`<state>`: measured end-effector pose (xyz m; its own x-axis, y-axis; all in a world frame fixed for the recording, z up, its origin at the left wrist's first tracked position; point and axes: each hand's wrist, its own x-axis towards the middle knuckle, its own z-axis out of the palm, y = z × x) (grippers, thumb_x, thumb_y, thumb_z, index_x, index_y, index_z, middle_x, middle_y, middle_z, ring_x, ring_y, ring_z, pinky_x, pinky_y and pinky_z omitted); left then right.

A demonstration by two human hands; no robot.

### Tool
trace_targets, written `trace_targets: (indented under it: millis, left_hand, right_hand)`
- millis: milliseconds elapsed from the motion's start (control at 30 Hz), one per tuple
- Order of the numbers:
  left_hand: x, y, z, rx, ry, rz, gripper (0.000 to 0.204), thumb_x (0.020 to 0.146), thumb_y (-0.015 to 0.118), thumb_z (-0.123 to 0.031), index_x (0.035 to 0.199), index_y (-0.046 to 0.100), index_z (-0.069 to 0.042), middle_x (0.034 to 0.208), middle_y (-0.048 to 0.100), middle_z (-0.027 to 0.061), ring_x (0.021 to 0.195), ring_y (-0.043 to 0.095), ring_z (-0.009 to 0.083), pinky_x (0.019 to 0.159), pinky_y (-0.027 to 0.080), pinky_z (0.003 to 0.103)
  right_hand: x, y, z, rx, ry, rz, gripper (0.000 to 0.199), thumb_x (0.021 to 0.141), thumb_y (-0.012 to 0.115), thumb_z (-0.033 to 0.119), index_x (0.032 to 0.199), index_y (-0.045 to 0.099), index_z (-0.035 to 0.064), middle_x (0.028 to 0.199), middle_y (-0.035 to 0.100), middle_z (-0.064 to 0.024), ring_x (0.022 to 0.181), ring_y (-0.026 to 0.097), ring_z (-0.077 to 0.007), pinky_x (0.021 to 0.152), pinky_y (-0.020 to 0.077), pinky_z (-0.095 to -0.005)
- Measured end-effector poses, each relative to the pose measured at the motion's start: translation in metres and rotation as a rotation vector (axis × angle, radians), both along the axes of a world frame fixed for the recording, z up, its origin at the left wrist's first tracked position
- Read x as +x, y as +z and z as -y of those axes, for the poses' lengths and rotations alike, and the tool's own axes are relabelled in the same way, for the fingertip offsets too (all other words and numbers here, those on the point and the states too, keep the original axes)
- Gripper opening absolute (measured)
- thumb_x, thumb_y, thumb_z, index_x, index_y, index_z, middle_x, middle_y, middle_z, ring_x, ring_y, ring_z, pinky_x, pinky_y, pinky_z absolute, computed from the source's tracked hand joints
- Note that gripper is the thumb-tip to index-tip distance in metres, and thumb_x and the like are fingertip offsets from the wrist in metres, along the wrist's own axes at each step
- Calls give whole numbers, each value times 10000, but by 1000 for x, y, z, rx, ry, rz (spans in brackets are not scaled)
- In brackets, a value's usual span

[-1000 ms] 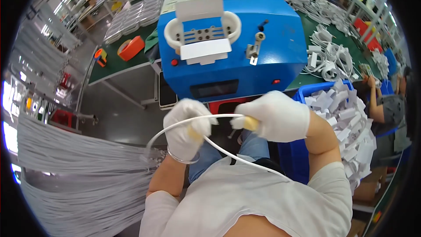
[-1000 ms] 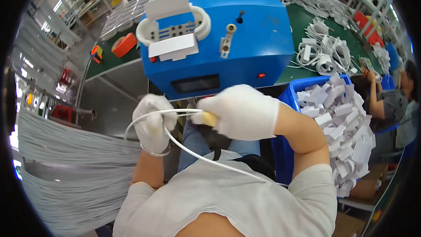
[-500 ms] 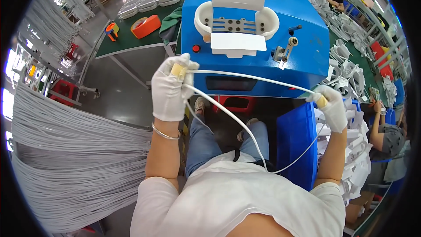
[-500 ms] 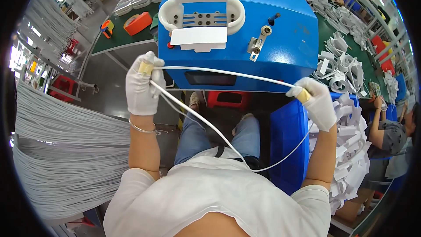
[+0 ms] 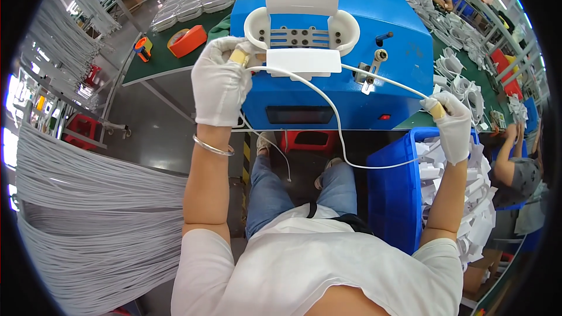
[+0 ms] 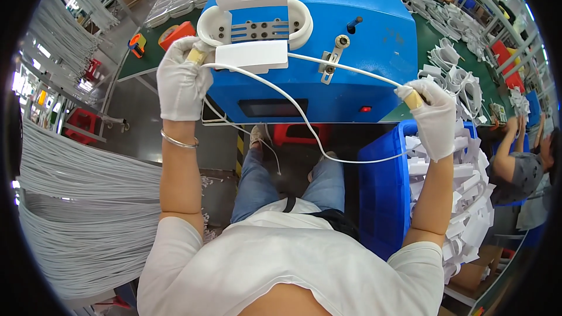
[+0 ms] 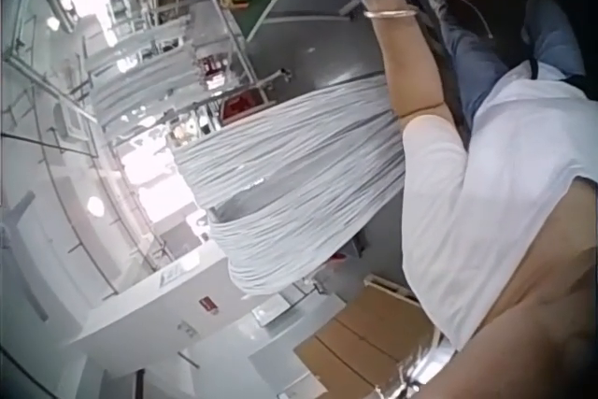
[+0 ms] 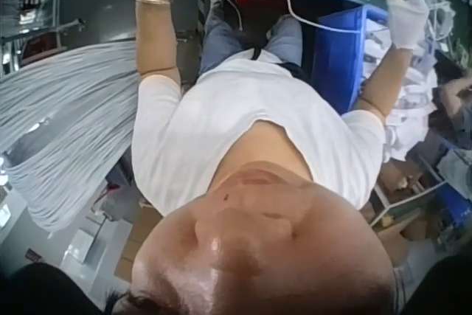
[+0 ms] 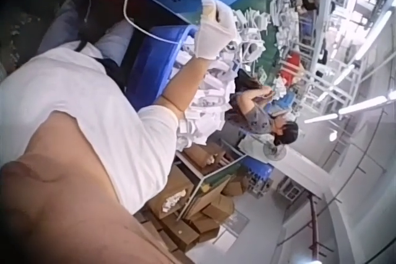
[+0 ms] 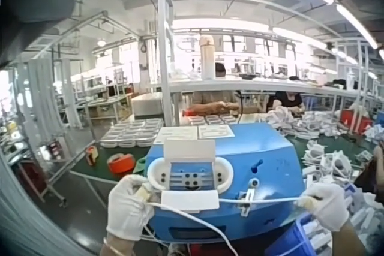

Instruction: Use a winding machine to bundle and tie white electrical cables in a factory assembly line.

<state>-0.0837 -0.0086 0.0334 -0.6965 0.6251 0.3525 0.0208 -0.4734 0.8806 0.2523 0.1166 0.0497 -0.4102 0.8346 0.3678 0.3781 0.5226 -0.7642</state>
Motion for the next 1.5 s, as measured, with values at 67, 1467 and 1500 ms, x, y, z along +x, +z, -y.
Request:
trace_targets:
  millis: [67,1467,1500]
  left_hand:
    - [2,-4,-1,-11,3,23,170,867,653,-117,932,566,14,792,638,79,585,560,71,459,417,175]
    - [84,-103,89,-718,-910,-229,150,851,654,-112,939,692,3,820,668,31,695,560,61,625,452,194]
    - [88,-101,85,-705,-925,-216,147,853,653,-113,935,693,2,816,667,31,699,557,62,634,452,198]
  right_hand:
    - [0,-2,-4,23,11,14,127,840,646,120,815,648,-4,739,569,6,699,484,-58,641,378,-201]
    - [53,35,-103,-4,-83,112,103,813,645,98,874,687,25,817,642,-9,762,566,-58,686,455,-213]
    - [56,36,-100,-70,-123,135,119,817,649,122,874,686,24,795,627,-1,718,551,-51,631,442,-212]
